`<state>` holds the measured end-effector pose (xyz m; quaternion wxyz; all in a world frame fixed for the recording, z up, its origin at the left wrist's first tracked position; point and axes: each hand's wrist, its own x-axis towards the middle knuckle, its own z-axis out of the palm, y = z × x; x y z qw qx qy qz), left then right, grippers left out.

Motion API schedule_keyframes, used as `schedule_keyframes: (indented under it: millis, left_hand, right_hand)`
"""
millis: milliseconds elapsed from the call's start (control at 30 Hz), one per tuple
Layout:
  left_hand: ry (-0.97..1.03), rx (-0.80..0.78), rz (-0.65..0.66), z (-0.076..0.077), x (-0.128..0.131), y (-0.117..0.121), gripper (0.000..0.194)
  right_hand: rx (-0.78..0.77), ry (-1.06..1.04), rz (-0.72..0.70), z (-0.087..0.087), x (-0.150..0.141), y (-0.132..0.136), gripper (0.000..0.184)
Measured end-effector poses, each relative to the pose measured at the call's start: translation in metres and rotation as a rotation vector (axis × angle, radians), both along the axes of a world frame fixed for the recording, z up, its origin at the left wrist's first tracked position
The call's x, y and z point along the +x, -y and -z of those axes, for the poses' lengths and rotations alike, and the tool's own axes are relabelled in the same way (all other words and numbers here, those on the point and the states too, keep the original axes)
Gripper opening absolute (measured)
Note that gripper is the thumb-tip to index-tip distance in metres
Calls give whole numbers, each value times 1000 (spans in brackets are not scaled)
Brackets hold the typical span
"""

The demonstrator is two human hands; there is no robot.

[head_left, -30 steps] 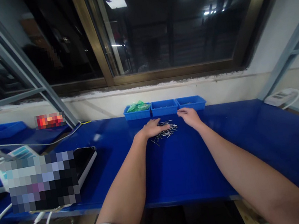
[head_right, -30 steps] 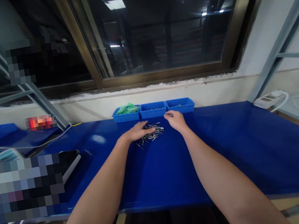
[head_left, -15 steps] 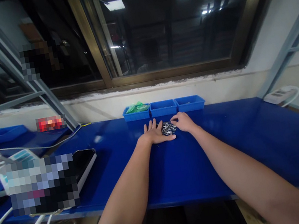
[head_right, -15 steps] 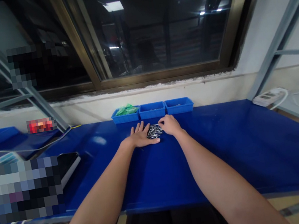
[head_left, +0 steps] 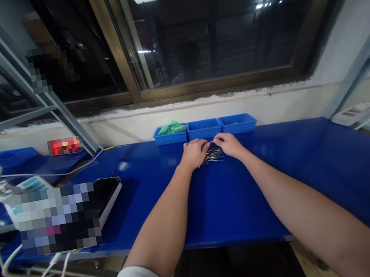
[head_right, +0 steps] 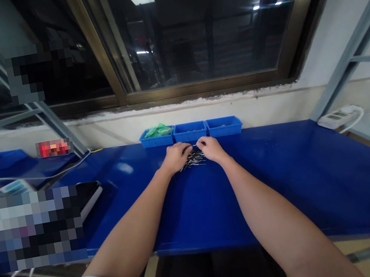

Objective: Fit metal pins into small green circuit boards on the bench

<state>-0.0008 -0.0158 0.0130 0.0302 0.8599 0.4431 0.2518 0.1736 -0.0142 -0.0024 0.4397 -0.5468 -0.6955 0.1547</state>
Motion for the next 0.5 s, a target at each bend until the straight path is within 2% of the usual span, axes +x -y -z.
schedule_keyframes:
  millis: [133, 267, 400, 500]
  left_hand:
    - [15, 64, 27, -1, -1, -2, 30]
    - [15, 72, 21, -1, -2, -3, 28]
    - [15, 32, 24, -4, 0, 1, 30]
    - [61, 1, -32, -7, -1, 4, 33]
  right_hand:
    - [-52, -256, -139, -4, -4, 3, 16]
    - [-164, -474, -199, -9, -3, 7, 25]
    - [-168, -522, -166, -9, -1, 7, 29]
    - [-126, -494, -24, -6, 3, 4, 39]
